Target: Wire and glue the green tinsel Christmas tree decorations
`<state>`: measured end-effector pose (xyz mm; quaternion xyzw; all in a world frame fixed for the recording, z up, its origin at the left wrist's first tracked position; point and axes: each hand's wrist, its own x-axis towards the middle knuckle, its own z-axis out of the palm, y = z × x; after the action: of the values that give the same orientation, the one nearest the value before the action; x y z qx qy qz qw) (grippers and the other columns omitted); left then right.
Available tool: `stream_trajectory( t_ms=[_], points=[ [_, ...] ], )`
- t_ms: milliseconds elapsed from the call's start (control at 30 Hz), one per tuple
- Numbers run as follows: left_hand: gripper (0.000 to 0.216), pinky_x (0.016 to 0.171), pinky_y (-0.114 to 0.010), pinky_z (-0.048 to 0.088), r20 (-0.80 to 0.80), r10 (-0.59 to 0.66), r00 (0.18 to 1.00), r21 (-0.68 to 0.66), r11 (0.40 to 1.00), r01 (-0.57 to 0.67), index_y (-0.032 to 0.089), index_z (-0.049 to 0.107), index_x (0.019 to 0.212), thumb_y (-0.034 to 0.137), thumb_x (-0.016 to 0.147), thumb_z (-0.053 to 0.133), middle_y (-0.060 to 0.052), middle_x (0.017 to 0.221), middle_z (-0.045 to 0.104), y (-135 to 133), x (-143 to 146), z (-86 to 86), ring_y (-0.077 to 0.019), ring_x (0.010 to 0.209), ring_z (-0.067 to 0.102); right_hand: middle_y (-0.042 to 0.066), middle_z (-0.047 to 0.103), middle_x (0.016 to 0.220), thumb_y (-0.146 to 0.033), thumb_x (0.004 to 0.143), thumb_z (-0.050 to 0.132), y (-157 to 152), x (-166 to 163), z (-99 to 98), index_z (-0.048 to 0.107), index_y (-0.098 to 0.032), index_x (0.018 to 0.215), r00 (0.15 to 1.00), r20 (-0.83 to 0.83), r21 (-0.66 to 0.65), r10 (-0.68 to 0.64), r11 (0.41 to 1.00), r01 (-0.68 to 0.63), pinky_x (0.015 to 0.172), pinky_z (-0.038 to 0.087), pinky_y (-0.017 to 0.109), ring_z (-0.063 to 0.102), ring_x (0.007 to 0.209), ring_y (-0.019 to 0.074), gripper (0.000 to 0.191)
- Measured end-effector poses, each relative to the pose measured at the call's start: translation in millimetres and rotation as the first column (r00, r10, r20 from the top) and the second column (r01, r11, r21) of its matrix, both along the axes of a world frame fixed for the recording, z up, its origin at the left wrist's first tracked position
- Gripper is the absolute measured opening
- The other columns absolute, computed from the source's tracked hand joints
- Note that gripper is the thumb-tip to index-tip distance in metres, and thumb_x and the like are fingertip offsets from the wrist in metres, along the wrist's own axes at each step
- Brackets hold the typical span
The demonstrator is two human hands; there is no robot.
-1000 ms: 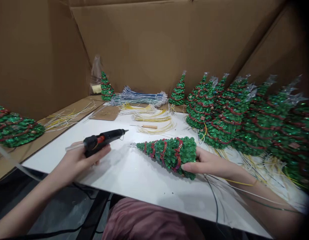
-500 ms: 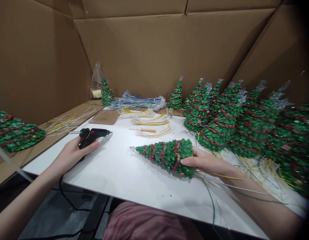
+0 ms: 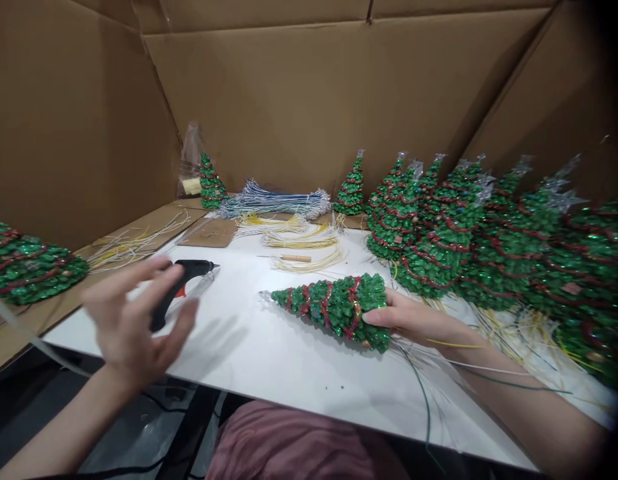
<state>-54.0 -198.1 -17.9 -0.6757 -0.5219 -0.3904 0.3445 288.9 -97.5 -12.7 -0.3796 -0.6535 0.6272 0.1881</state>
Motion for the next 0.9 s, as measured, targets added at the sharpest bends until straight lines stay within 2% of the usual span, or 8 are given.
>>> stream_trajectory(
  t_ms=[67, 133, 233, 300, 367, 500, 667, 900],
  points=[
    [0.053, 0.088, -0.043, 0.042, -0.124, -0.2, 0.972, -0.083, 0.978, 0.191, 0.029, 0.047, 0.126, 0.015, 0.078, 0.063, -0.004, 0.119, 0.057, 7, 23, 3.5, -0.0224, 0.102, 0.055, 0.009, 0.065, 0.1, -0.047, 0.06, 0.073, 0, -1, 0.9, 0.054, -0.016, 0.109, 1.0, -0.003, -0.072, -0.016, 0.997, 0.016, 0.069, 0.049, 0.031, 0.061, 0.082, 0.0195, 0.061],
    [0.042, 0.088, -0.042, 0.041, -0.137, -0.361, 0.923, -0.265, 0.911, 0.317, 0.025, 0.052, 0.122, 0.015, 0.082, 0.059, -0.007, 0.116, 0.06, 19, 45, 5.7, -0.0225, 0.102, 0.054, 0.008, 0.065, 0.1, -0.047, 0.058, 0.075, 1, -1, 1.5, 0.055, -0.016, 0.107, 1.0, -0.015, -0.095, -0.019, 0.995, 0.018, 0.071, 0.049, 0.031, 0.061, 0.082, 0.0194, 0.061],
    [0.038, 0.09, -0.041, 0.039, -0.085, -0.511, 0.856, -0.444, 0.788, 0.426, 0.022, 0.052, 0.123, 0.015, 0.086, 0.052, -0.01, 0.124, 0.055, 37, 66, 4.0, -0.0233, 0.11, 0.05, 0.008, 0.065, 0.101, -0.044, 0.057, 0.076, 2, -1, 2.3, 0.057, -0.016, 0.108, 0.998, -0.055, -0.101, -0.001, 0.995, -0.004, 0.073, 0.049, 0.03, 0.061, 0.085, 0.0194, 0.061],
    [0.04, 0.092, -0.043, 0.037, -0.069, -0.577, 0.814, -0.494, 0.729, 0.474, 0.023, 0.051, 0.125, 0.015, 0.086, 0.05, -0.01, 0.128, 0.053, 43, 72, 0.5, -0.0243, 0.115, 0.047, 0.007, 0.066, 0.1, -0.042, 0.058, 0.076, 3, 0, 3.0, 0.057, -0.016, 0.109, 0.997, -0.072, -0.115, 0.02, 0.993, -0.029, 0.071, 0.049, 0.029, 0.062, 0.085, 0.019, 0.061],
    [0.043, 0.094, -0.044, 0.035, -0.057, -0.614, 0.787, -0.515, 0.693, 0.504, 0.023, 0.049, 0.127, 0.015, 0.085, 0.051, -0.01, 0.129, 0.053, 45, 72, -2.8, -0.0248, 0.117, 0.045, 0.006, 0.067, 0.093, -0.04, 0.06, 0.076, 4, 1, 3.3, 0.057, -0.016, 0.11, 0.995, -0.088, -0.111, 0.043, 0.992, -0.053, 0.071, 0.05, 0.029, 0.062, 0.081, 0.0176, 0.059],
    [0.045, 0.094, -0.045, 0.034, -0.039, -0.635, 0.772, -0.538, 0.664, 0.519, 0.023, 0.048, 0.129, 0.014, 0.085, 0.051, -0.009, 0.13, 0.054, 42, 69, -5.3, -0.0249, 0.117, 0.045, 0.003, 0.067, 0.082, -0.039, 0.061, 0.076, 5, 2, 1.3, 0.058, -0.015, 0.109, 0.992, -0.103, -0.12, 0.067, 0.99, -0.08, 0.072, 0.05, 0.03, 0.062, 0.075, 0.0161, 0.057],
    [0.043, 0.092, -0.045, 0.033, -0.025, -0.623, 0.782, -0.562, 0.656, 0.504, 0.024, 0.048, 0.129, 0.015, 0.086, 0.049, -0.01, 0.131, 0.052, 41, 70, -4.9, -0.0252, 0.112, 0.046, 0.009, 0.067, 0.1, -0.04, 0.058, 0.077, 6, 4, -2.8, 0.056, -0.014, 0.115, 0.994, -0.104, -0.154, 0.027, 0.987, -0.043, 0.07, 0.051, 0.029, 0.064, 0.08, 0.0181, 0.065],
    [0.041, 0.092, -0.045, 0.031, -0.011, -0.613, 0.79, -0.564, 0.657, 0.501, 0.024, 0.049, 0.128, 0.016, 0.087, 0.048, -0.01, 0.131, 0.052, 41, 70, -6.4, -0.0237, 0.108, 0.047, 0.011, 0.065, 0.109, -0.041, 0.06, 0.075, 5, 4, -2.5, 0.052, -0.016, 0.122, 0.997, -0.077, -0.123, 0.017, 0.992, -0.026, 0.08, 0.049, 0.036, 0.06, 0.101, 0.0261, 0.071]
  ],
)
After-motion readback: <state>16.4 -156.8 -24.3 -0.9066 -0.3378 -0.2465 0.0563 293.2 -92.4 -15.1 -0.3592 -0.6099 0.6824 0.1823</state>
